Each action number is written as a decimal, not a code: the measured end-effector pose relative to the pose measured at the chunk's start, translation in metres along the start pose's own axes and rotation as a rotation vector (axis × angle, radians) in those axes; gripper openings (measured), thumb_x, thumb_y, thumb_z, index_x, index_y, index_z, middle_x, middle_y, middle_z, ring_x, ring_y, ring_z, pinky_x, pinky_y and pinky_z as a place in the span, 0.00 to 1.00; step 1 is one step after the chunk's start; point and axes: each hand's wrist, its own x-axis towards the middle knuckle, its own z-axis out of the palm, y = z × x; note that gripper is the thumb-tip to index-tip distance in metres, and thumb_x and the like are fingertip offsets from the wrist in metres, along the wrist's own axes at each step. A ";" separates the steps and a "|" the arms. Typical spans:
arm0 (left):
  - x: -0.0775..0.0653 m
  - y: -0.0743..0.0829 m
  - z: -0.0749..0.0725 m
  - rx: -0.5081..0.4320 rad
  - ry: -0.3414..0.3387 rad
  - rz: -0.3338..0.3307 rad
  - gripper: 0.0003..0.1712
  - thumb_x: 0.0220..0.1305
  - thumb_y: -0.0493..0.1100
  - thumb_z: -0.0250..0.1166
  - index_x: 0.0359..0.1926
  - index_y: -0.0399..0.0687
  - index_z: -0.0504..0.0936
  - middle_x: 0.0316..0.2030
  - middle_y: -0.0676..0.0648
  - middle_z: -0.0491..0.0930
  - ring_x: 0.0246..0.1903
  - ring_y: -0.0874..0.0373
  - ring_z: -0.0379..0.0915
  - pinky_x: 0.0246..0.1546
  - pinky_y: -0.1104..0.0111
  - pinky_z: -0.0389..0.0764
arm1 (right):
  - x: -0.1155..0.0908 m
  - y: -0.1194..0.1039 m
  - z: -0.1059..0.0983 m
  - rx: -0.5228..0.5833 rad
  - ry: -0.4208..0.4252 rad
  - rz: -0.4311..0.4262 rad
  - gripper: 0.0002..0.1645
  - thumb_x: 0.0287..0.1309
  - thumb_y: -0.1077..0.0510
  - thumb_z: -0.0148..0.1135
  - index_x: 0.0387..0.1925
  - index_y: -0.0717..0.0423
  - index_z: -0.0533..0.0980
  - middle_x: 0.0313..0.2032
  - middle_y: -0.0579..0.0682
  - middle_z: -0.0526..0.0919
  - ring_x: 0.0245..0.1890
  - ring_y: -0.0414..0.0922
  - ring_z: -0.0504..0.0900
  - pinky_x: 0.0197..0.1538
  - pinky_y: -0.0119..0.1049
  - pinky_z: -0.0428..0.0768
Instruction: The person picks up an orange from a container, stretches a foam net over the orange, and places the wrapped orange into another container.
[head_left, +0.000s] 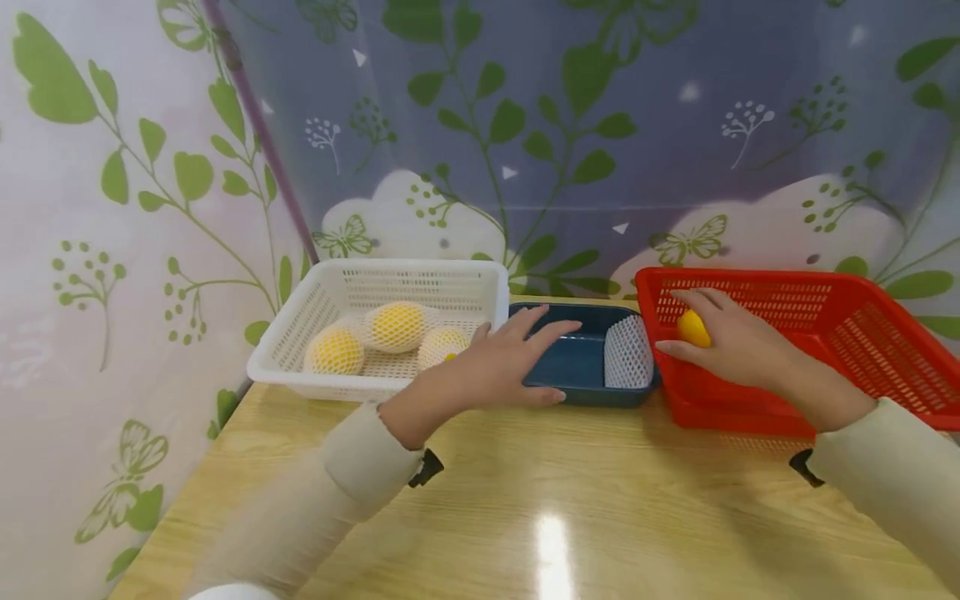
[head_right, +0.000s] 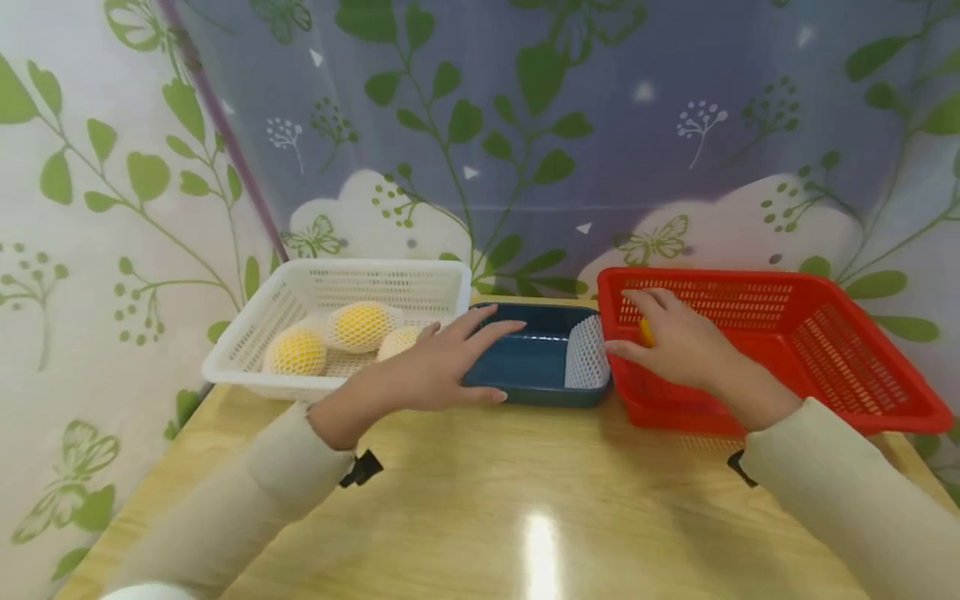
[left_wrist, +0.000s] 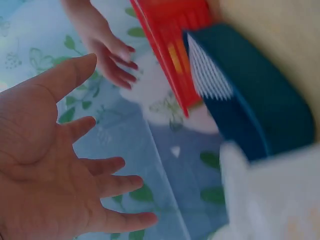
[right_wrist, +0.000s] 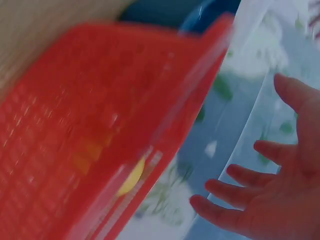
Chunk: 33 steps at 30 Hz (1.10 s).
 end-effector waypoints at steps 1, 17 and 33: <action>0.001 0.004 0.004 -0.022 -0.003 0.007 0.47 0.55 0.66 0.57 0.68 0.74 0.39 0.70 0.49 0.37 0.68 0.54 0.37 0.59 0.39 0.50 | 0.002 0.007 -0.002 0.014 -0.023 0.029 0.57 0.48 0.26 0.51 0.67 0.58 0.49 0.64 0.68 0.50 0.57 0.68 0.59 0.53 0.67 0.60; 0.043 0.062 0.059 -0.213 0.041 0.032 0.45 0.53 0.72 0.50 0.67 0.78 0.38 0.70 0.50 0.39 0.68 0.58 0.37 0.63 0.46 0.49 | 0.052 0.065 -0.035 0.268 -0.231 0.250 0.66 0.46 0.26 0.53 0.68 0.66 0.38 0.64 0.74 0.43 0.58 0.71 0.51 0.53 0.68 0.57; 0.088 0.089 0.091 -0.156 0.140 -0.109 0.39 0.60 0.68 0.46 0.69 0.73 0.41 0.69 0.51 0.45 0.67 0.58 0.43 0.64 0.50 0.50 | 0.075 0.078 -0.007 0.387 -0.409 0.464 0.63 0.50 0.30 0.54 0.67 0.67 0.37 0.64 0.74 0.41 0.59 0.72 0.46 0.55 0.68 0.55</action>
